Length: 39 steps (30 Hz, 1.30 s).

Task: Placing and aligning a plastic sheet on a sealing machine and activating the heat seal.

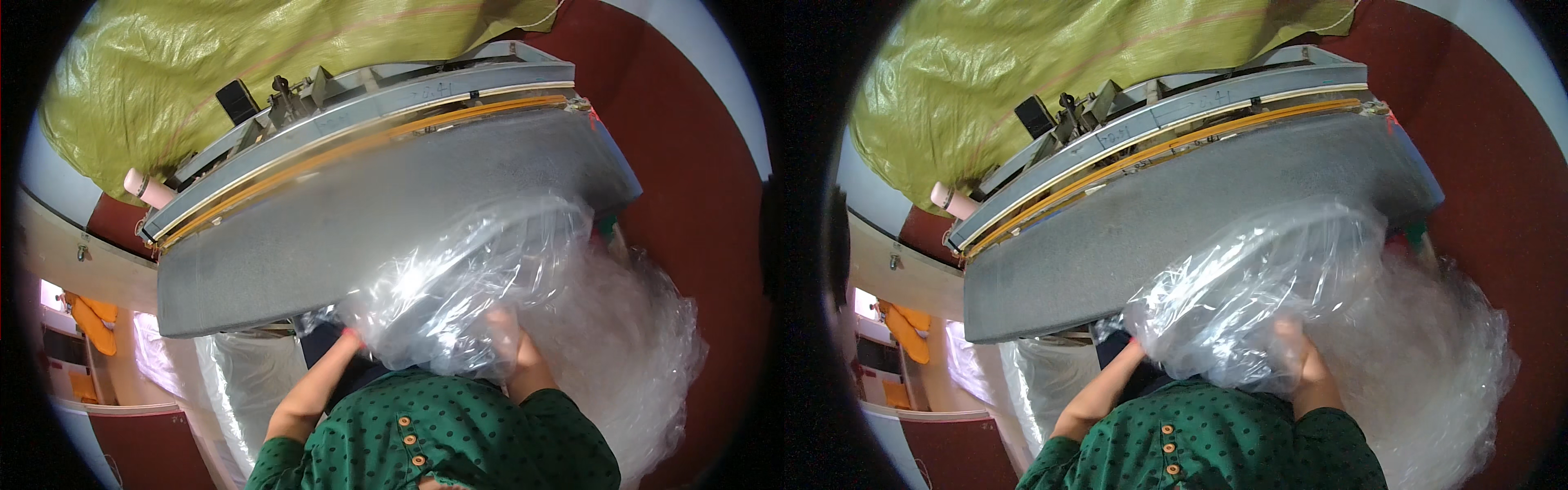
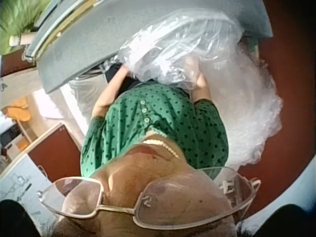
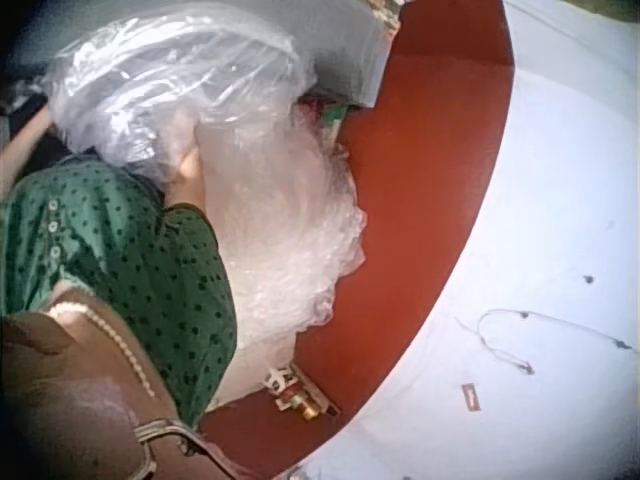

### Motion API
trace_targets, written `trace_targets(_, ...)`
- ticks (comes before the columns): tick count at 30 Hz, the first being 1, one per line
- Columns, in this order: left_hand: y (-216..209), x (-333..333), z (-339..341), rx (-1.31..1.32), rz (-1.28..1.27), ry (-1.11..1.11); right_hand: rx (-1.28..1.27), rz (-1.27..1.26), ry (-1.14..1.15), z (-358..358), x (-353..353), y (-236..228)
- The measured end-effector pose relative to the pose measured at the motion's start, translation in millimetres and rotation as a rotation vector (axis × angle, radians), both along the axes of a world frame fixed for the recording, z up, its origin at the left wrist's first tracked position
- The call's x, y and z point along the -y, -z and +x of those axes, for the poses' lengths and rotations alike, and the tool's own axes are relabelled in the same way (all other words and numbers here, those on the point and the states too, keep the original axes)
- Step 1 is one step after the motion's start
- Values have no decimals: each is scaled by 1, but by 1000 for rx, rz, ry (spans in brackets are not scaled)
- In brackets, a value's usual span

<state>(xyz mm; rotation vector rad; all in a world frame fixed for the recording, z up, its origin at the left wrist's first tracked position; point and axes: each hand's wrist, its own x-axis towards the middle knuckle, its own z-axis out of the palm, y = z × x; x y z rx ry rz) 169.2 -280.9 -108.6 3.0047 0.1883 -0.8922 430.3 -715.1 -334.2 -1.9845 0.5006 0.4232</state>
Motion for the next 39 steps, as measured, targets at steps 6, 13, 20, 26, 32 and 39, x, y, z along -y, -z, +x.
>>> trace_targets(6, -64, 39, 53, 418, -355, 52, 91, -172, 100, -69, 112, -62)
trace_targets(13, -45, 41, 59, 406, -1152, -72, 193, -507, 255, -162, 270, -197)
trace_targets(20, 7, -57, -53, 605, -854, -395, 206, -942, 415, -242, 373, -349)
trace_targets(26, 31, -111, -137, 852, -679, -921, 249, -1271, 433, -207, 407, -427)
trace_targets(32, 46, -176, -225, 1034, -170, -981, 401, -1070, -111, -15, 259, -381)
trace_targets(39, 36, -260, -374, 1014, 411, -1361, -226, 110, -901, -7, -123, -194)
